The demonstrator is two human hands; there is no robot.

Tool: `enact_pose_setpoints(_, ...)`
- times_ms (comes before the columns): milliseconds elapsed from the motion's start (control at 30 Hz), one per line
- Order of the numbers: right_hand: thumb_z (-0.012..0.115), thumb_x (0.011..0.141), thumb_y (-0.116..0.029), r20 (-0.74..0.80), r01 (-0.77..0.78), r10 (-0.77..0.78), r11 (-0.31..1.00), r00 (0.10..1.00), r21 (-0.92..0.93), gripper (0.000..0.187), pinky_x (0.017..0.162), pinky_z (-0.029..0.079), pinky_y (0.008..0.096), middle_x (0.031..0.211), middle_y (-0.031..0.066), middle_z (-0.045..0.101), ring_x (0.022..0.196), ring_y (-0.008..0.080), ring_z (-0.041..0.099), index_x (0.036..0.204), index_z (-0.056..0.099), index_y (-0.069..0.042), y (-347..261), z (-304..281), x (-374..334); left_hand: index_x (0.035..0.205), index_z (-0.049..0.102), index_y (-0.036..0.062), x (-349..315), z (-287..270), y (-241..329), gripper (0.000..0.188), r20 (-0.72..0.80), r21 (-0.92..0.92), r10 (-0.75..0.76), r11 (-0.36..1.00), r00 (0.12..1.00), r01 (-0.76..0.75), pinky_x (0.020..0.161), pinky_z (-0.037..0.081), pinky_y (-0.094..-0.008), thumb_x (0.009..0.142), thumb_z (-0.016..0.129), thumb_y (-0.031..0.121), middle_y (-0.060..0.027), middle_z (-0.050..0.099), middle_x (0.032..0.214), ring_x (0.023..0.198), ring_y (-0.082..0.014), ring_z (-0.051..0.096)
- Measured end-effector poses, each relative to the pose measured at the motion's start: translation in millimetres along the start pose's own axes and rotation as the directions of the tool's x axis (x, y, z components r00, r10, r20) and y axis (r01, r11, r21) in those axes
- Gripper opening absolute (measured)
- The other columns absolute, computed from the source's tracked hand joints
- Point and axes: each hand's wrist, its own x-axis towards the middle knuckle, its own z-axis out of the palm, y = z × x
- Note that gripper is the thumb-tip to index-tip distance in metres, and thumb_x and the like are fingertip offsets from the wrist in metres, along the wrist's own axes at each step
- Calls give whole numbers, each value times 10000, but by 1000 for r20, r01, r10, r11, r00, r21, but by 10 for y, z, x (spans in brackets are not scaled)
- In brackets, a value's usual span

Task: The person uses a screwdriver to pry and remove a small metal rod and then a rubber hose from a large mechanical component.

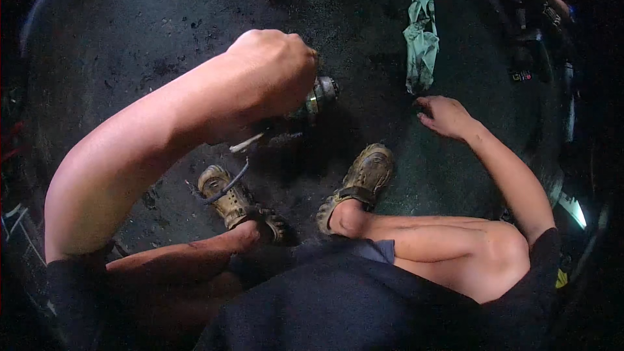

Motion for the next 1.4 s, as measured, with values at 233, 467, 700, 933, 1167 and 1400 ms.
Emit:
enact_pose_setpoints(233,609,978,-236,-9,31,-31,1000,999,3,414,969,520,466,1186,193,696,1118,363,662,1343,600,-40,41,-11,36,881,717,27,-45,-354,45,105,-32,41,-132,990,991,133,664,602,-455,857,635,88,-215,712,787,774,-377,737)
enact_pose_setpoints(467,602,978,-241,49,8,-8,1000,999,-4,405,987,512,469,1198,183,693,1133,361,656,1337,607,-53,-53,-91,23,867,710,13,-59,-50,82,108,13,39,25,999,1000,-25,645,601,-440,847,645,97,-203,713,781,775,-372,738)
enact_pose_setpoints(700,613,957,-226,43,15,-15,1000,999,2,416,987,512,469,1200,180,696,1133,365,656,1332,611,-44,20,-20,33,873,700,33,-45,-205,-43,75,-48,48,-156,986,987,158,637,595,-452,856,637,70,-209,703,781,758,-366,732)
enact_pose_setpoints(933,612,954,-227,42,5,-5,1000,999,-5,391,989,508,466,1196,182,698,1139,363,654,1298,628,-42,-67,-92,31,895,714,30,-78,-65,82,120,41,31,-10,999,999,9,668,609,-443,852,635,109,-192,718,788,768,-363,738)
enact_pose_setpoints(1167,603,952,-261,-27,72,-72,997,997,4,397,959,517,495,1148,196,701,1101,389,659,1292,628,-57,97,61,88,846,706,28,-57,-202,-65,95,-81,69,-169,982,982,174,656,590,-468,855,633,89,-218,702,769,768,-376,732)
enact_pose_setpoints(1400,600,946,-282,29,54,-54,999,998,3,414,960,518,508,1161,211,691,1093,410,652,1290,618,-53,-13,-67,56,912,721,24,-30,-17,51,141,6,-9,-61,998,998,61,688,614,-463,859,627,116,-192,728,818,799,-379,740)
